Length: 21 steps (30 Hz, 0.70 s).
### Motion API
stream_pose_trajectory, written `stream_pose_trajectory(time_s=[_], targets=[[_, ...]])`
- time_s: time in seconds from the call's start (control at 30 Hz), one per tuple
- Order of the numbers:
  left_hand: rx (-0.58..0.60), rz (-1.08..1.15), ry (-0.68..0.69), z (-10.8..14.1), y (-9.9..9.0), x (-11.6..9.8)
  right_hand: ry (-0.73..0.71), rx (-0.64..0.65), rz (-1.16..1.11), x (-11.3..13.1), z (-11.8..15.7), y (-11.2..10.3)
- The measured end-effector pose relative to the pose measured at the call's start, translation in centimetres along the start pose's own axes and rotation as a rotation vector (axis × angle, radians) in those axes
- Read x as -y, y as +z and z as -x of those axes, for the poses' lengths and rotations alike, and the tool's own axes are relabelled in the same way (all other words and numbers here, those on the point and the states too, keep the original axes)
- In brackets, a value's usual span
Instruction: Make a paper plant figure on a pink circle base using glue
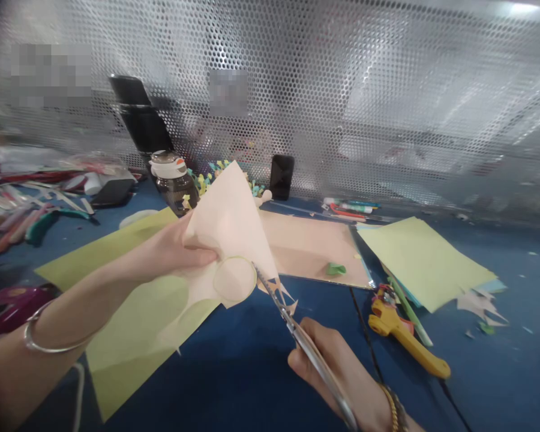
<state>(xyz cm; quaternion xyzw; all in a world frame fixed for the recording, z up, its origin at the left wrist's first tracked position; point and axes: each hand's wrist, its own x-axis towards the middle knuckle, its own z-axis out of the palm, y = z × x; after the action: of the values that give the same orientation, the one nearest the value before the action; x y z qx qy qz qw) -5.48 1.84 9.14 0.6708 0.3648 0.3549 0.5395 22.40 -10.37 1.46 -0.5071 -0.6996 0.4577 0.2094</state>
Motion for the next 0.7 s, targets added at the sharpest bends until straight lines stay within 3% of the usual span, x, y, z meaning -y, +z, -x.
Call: stream_pose_trajectory(time_s=[0.17, 0.4, 0.7], targets=[[0.036, 0.009, 0.022, -0.1, 0.3, 0.4, -0.078, 0.020, -0.034, 0.1, -0.2, -0.1], [0.081, 0.037, 0.028, -0.2, 0.5, 0.4, -0.062, 0.030, -0.041, -0.2, 0.0, -0.1], [0.002, 0.034, 0.009, 0.4, -0.2, 0.0, 0.030, 0.075, -0.088, -1.2, 0.1, -0.1]])
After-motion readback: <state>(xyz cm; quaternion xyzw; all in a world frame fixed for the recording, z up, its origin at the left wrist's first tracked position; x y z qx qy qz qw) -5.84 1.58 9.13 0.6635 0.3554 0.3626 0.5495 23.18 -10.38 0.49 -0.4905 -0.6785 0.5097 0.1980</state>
